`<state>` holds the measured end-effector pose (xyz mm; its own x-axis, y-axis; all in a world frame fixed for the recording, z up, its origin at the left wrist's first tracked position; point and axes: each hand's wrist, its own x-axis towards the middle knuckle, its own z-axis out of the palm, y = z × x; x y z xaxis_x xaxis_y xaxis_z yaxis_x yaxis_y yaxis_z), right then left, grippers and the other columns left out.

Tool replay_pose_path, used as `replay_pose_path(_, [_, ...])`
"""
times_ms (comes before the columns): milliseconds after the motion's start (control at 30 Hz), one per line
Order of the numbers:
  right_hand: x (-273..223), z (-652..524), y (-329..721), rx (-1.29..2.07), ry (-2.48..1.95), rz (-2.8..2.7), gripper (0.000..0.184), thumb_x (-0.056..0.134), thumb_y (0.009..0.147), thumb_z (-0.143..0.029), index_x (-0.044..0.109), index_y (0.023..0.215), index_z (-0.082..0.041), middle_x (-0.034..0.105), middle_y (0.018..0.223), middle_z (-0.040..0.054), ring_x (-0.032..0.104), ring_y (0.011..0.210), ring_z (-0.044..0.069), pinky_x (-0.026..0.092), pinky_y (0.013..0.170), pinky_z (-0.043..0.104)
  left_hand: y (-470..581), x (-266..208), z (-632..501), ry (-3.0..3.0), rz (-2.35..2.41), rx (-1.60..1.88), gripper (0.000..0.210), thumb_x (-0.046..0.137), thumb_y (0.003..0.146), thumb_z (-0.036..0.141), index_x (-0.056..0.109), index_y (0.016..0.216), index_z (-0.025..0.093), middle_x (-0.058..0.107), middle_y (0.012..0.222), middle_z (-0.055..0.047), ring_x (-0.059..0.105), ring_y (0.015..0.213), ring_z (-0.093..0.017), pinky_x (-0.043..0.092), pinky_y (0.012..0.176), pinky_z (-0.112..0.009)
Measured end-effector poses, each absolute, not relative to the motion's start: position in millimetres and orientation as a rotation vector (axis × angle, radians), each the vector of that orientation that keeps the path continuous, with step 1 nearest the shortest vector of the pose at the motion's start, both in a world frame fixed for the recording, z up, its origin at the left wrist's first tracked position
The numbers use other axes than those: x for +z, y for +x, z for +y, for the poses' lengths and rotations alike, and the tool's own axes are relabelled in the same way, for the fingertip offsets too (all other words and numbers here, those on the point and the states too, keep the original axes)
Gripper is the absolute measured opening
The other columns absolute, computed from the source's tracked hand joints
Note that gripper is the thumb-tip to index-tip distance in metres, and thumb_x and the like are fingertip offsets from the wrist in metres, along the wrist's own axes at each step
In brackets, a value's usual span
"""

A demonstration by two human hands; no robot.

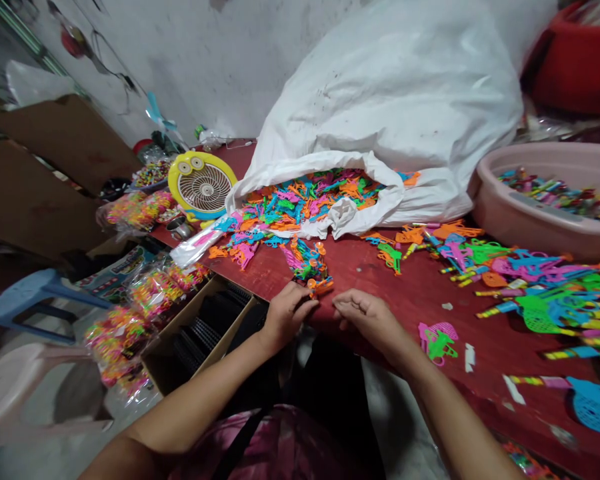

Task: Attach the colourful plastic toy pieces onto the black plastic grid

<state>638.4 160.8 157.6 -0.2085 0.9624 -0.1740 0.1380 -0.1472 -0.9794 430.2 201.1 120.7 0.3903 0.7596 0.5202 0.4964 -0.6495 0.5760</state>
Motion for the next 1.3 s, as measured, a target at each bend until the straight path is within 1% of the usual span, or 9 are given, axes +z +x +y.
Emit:
replay_pose_path(167, [116,176,619,1.134,-1.358,-1.367,0.032,0.062,0.076,-0.043,0.068,0.096,-0.018,0.061,0.070,-0.0002,0.054,0.063,0.014,0.042,0.059,0.026,428,121,209,2.201,1.106,1.081,0.012,0.058,0.092,0.022,0.067,0.099,0.018,0.065,0.091,-0.005,0.061,0.088,-0.017,0.049,0.078,-0.027])
replay_pose_path(300, [99,182,605,1.068,-1.368,-1.286,0.027,0.062,0.078,-0.041,0.065,0.092,-0.019,0.059,0.066,-0.0019,0.053,0.060,0.013,0.042,0.056,0.025,427,123,213,2.119,1.121,1.068,0.013,0.056,0.092,0.022,0.068,0.097,0.018,0.064,0.089,-0.005,0.060,0.087,-0.017,0.048,0.078,-0.027])
replay_pose_path(367, [97,183,602,1.082,-1.351,-1.196,0.027,0.065,0.077,-0.041,0.061,0.091,-0.019,0.058,0.064,-0.0030,0.054,0.057,0.012,0.043,0.054,0.024,426,124,214,2.106,1.122,1.059,0.014,0.056,0.093,0.023,0.068,0.099,0.018,0.064,0.088,-0.005,0.060,0.086,-0.017,0.047,0.078,-0.027])
replay_pose_path(467, [98,185,601,1.092,-1.319,-1.111,0.036,0.068,0.074,-0.042,0.058,0.099,-0.019,0.060,0.069,-0.0030,0.057,0.056,0.012,0.043,0.051,0.022,426,124,214,2.090,1.122,1.059,0.015,0.056,0.093,0.024,0.068,0.099,0.018,0.064,0.087,-0.004,0.060,0.086,-0.017,0.047,0.077,-0.027])
replay_pose_path(533, [99,186,601,1.099,-1.303,-1.115,0.039,0.069,0.073,-0.042,0.058,0.103,-0.019,0.060,0.069,-0.0028,0.057,0.055,0.012,0.042,0.050,0.022,427,123,215,2.083,1.122,1.072,0.014,0.056,0.092,0.025,0.068,0.098,0.018,0.064,0.087,-0.004,0.060,0.085,-0.017,0.047,0.077,-0.027])
replay_pose_path(733, [101,185,598,1.097,-1.357,-1.117,0.037,0.067,0.075,-0.046,0.062,0.097,-0.016,0.062,0.073,0.0003,0.057,0.056,0.011,0.043,0.051,0.022,427,121,215,2.078,1.119,1.084,0.016,0.055,0.094,0.025,0.068,0.100,0.018,0.064,0.087,-0.004,0.060,0.085,-0.017,0.047,0.077,-0.027])
replay_pose_path(867, [103,185,596,1.091,-1.359,-1.107,0.036,0.066,0.075,-0.047,0.062,0.095,-0.017,0.060,0.068,-0.0006,0.057,0.057,0.012,0.043,0.052,0.023,427,122,215,2.086,1.123,1.081,0.017,0.055,0.094,0.027,0.068,0.099,0.018,0.064,0.086,-0.004,0.060,0.084,-0.017,0.048,0.076,-0.027])
replay_pose_path(1200, [105,185,597,1.070,-1.349,-1.138,0.037,0.065,0.076,-0.047,0.062,0.096,-0.016,0.061,0.069,-0.0006,0.058,0.058,0.013,0.045,0.054,0.024,428,122,213,2.096,1.086,1.132,0.014,0.058,0.092,0.024,0.069,0.098,0.018,0.065,0.086,-0.004,0.061,0.083,-0.016,0.048,0.075,-0.026])
replay_pose_path(1300, [104,184,596,1.050,-1.366,-1.112,0.039,0.065,0.076,-0.046,0.061,0.101,-0.016,0.061,0.070,-0.0010,0.059,0.058,0.013,0.046,0.056,0.025,429,121,212,2.106,1.083,1.188,0.013,0.060,0.091,0.025,0.069,0.098,0.017,0.065,0.088,-0.005,0.061,0.083,-0.016,0.049,0.076,-0.027])
